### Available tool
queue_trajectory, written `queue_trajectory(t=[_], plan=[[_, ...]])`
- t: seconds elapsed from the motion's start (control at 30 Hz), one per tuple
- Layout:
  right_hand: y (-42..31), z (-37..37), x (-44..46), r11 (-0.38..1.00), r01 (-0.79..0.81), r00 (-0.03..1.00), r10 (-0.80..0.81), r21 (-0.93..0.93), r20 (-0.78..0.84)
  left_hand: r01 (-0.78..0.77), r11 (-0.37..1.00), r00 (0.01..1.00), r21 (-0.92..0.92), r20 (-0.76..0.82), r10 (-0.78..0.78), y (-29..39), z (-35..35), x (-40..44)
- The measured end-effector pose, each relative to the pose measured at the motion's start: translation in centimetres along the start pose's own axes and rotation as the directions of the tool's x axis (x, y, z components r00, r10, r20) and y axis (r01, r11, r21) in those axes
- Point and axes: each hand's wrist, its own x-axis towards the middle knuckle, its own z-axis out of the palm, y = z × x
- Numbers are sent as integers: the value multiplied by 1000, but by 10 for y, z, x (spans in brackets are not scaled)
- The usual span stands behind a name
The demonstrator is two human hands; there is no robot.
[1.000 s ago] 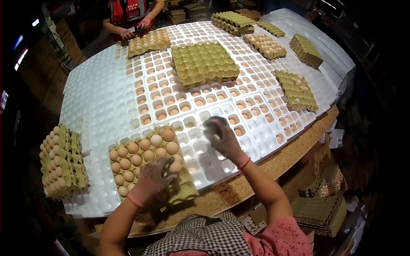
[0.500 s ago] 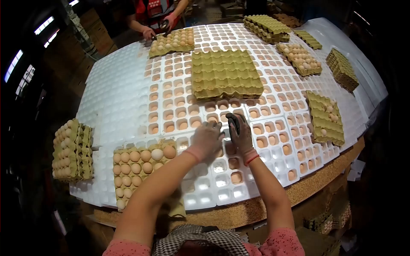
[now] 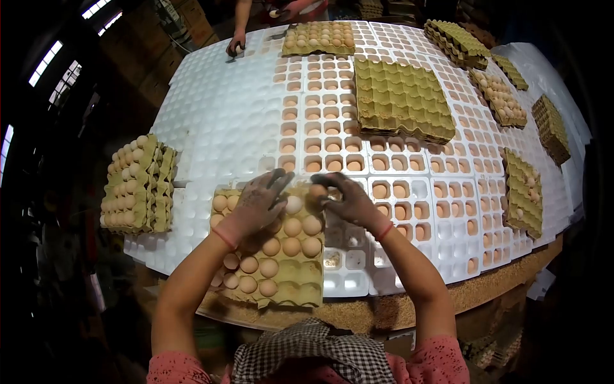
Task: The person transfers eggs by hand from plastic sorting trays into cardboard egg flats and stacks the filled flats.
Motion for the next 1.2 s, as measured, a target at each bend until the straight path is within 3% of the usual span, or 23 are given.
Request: queue_trajectory(t=[0.03,0.07,0.13,0.2,0.27,0.3,0.33,0.37,0.4,0.43,0.47,0.53,0.63,0.67,0.7,0.73,0.8,0.87,0.9,0.93,1.0,1.13,1.2], plan=[[9,6,-5,846,126,977,-15,518,-215,-72,997,994,12,86,71,-7,8,-4],[-2,-7,-10,857,34,982,68,514,-178,-125,985,977,119,189,101,-5,11,-8],[-12,-1,-15,994,42,995,-51,-100,-85,-166,978,965,129,224,134,-3,23,-7],[-26,30,-23,871,33,995,18,-490,99,-156,982,979,102,144,141,0,18,-7],[-29,28,-21,821,-83,945,244,-565,216,-145,986,988,77,68,140,-3,14,-11],[-16,24,-26,955,-226,960,252,-191,120,9,887,996,-462,-73,-48,-9,13,-19],[0,17,-35,929,-291,956,292,227,32,67,492,956,-868,-85,-280,-15,12,-25],[-1,6,-42,807,-270,954,297,525,33,73,519,958,-852,-84,-274,-14,2,-30],[-17,0,-46,872,-217,962,267,439,-54,80,545,960,-835,-83,-267,-10,-12,-34],[-32,-1,-46,978,-190,980,194,88,-43,150,741,983,-655,18,-183,0,-23,-34],[-43,1,-43,954,-127,992,128,-273,-11,165,892,984,-421,135,-118,15,-37,-29],[-10,36,-43,759,52,996,6,-649,87,4,979,965,-205,259,50,28,-24,-26],[-10,31,-36,818,57,972,85,-572,218,-7,952,976,-306,206,73,26,-11,-20],[-10,24,-41,819,54,973,86,-571,215,287,757,956,-587,227,-186,19,-13,-19],[-12,15,-50,982,-152,974,169,-114,152,489,402,853,-774,330,-404,12,-19,-19],[-10,6,-57,877,-297,955,266,379,134,494,358,864,-793,400,-305,1,-31,-20],[-11,-11,-71,443,-257,957,242,859,161,272,878,952,-395,243,-186,9,-48,-22],[-26,-8,-77,486,-142,972,234,862,28,43,982,984,-185,178,-10,24,-39,-29],[-35,-2,-74,757,-85,990,136,648,-28,-134,991,973,-3,188,132,32,-34,-27],[-45,5,-68,988,134,985,-141,-77,-100,-217,971,931,104,322,173,41,-31,-25],[-78,31,-67,755,17,970,146,-655,193,-340,912,851,229,487,195,41,-4,-18],[-41,58,-72,660,10,986,118,-751,117,-376,905,871,197,407,274,40,-13,-11],[-44,22,-85,893,-54,974,-51,-447,-221,-187,982,905,31,395,160,34,-21,-6]])
